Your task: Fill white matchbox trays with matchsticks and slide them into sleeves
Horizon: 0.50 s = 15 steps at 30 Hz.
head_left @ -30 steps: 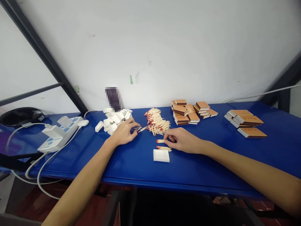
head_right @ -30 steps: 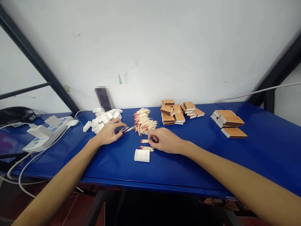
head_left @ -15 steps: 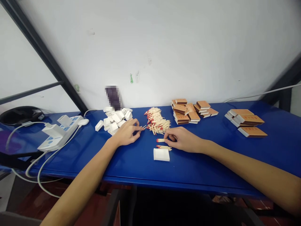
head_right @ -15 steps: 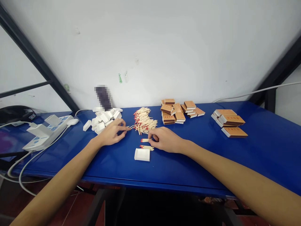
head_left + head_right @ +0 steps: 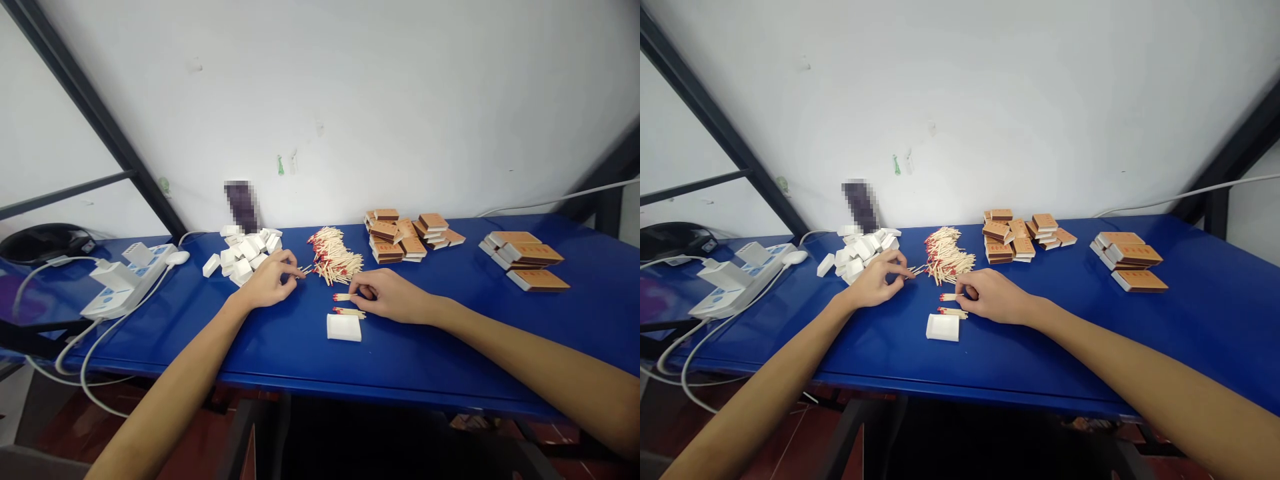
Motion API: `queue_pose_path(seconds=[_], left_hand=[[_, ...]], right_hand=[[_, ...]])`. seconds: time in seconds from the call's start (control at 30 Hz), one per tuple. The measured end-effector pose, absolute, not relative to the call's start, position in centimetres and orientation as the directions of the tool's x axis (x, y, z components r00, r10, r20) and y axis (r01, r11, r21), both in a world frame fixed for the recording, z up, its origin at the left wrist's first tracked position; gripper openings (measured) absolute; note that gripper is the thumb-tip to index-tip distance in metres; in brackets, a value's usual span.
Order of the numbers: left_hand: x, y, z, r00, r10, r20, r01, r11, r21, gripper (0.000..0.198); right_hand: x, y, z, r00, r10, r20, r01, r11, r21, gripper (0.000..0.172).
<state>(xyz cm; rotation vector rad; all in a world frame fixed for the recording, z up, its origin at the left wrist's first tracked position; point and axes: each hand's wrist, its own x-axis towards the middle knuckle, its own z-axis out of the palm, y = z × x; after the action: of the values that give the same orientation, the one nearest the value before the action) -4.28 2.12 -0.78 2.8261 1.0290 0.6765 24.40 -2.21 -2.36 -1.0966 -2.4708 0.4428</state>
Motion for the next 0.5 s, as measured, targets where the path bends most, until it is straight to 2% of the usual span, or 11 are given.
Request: queue_pose_path(seconds=[0.17,0.3,0.5], left_hand=[[-4.33,2.18,-0.71,0.673,0.592,0.444,0.542,-0.803,0.248,0.030],[-4.35,1.90,-0.53,0.658,0.577,0.484,0.562,-0.804,0.195,0.017],[-3.96,1.74,-0.63,0.729,0.612,0.307,0.631,-0.774,0.045,0.036]], right_hand=[[24.45,-2.18,-2.41,-0.612,0.757,0.230,0.625,0.641,-0.446,0.011],[24.48,-2.12,-2.44,-0.611,0.759,0.224,0.623,0.636,-0.455,0.011],[24.30,-2.20,-2.24,-0.614,0.759,0.217,0.630,0.636,-0.446,0.013]])
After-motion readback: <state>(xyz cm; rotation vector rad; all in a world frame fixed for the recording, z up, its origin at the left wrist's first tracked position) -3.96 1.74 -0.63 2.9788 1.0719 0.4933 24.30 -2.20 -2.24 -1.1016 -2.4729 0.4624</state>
